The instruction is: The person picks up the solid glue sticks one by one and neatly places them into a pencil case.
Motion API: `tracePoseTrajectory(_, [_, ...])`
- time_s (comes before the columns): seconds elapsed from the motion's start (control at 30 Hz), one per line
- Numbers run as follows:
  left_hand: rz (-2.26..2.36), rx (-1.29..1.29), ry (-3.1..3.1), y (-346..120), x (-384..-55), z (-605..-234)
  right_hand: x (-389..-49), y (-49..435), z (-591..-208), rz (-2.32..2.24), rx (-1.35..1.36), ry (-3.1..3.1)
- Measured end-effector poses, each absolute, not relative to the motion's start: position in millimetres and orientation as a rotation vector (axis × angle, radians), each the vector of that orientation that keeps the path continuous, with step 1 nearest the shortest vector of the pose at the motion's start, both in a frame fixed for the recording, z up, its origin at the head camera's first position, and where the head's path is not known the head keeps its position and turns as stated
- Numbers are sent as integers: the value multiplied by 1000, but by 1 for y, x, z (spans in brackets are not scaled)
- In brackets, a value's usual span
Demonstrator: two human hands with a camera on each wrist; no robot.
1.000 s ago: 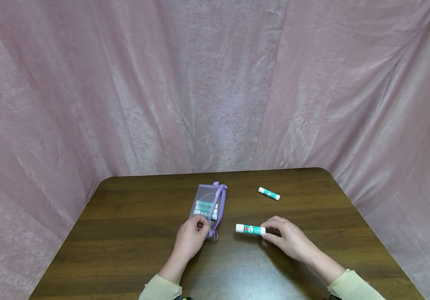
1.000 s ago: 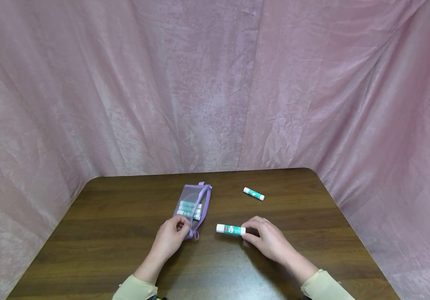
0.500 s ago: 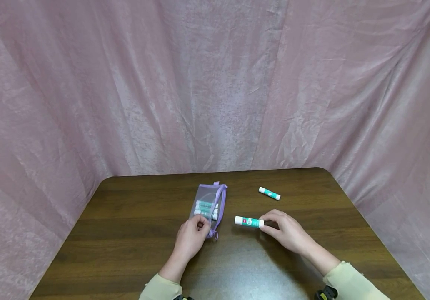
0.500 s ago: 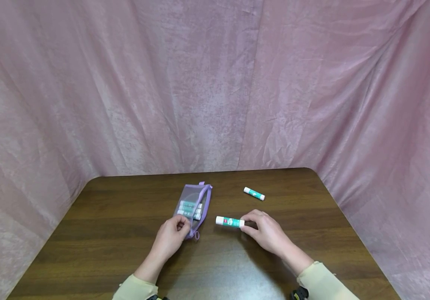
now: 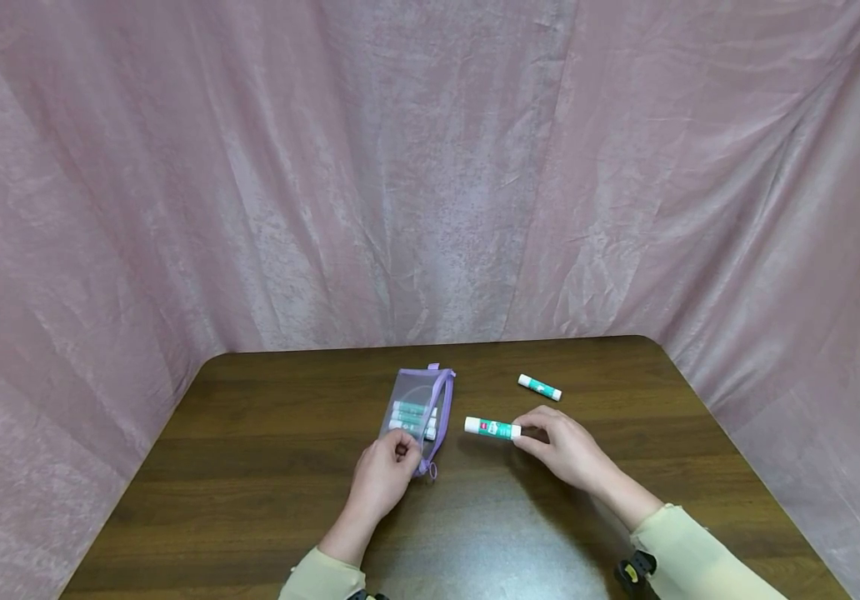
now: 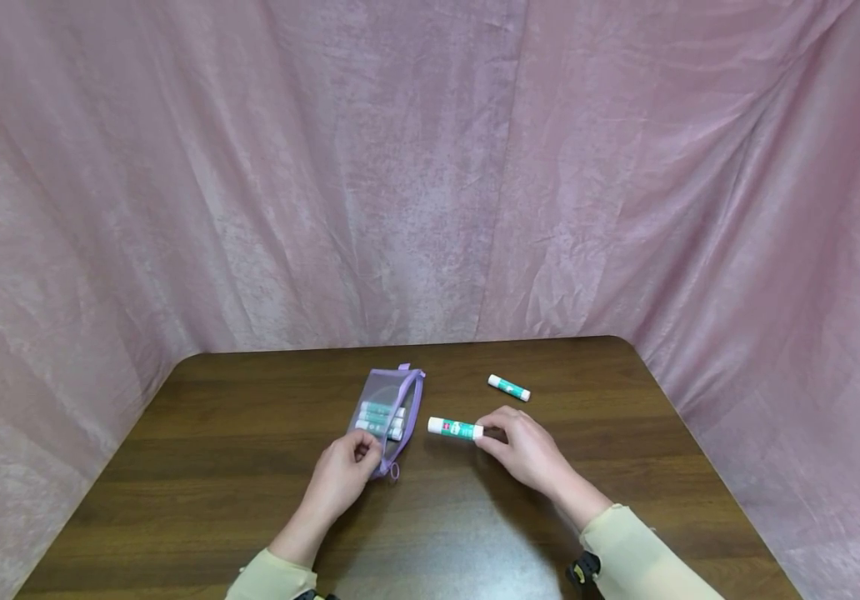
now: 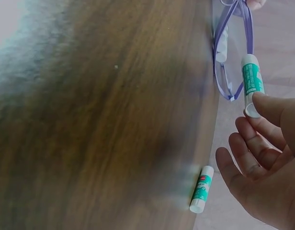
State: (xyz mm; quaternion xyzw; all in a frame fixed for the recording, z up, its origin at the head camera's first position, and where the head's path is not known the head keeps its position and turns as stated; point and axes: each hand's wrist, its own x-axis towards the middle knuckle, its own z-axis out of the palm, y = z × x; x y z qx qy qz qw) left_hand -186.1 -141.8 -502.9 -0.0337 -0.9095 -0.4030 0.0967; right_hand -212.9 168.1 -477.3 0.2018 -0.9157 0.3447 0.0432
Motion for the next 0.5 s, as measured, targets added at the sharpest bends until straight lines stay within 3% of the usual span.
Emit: tracePoseTrajectory(0.5, [-1187, -95, -2694, -142, -187, -504, -233, 156, -477, 1026, 582, -2825])
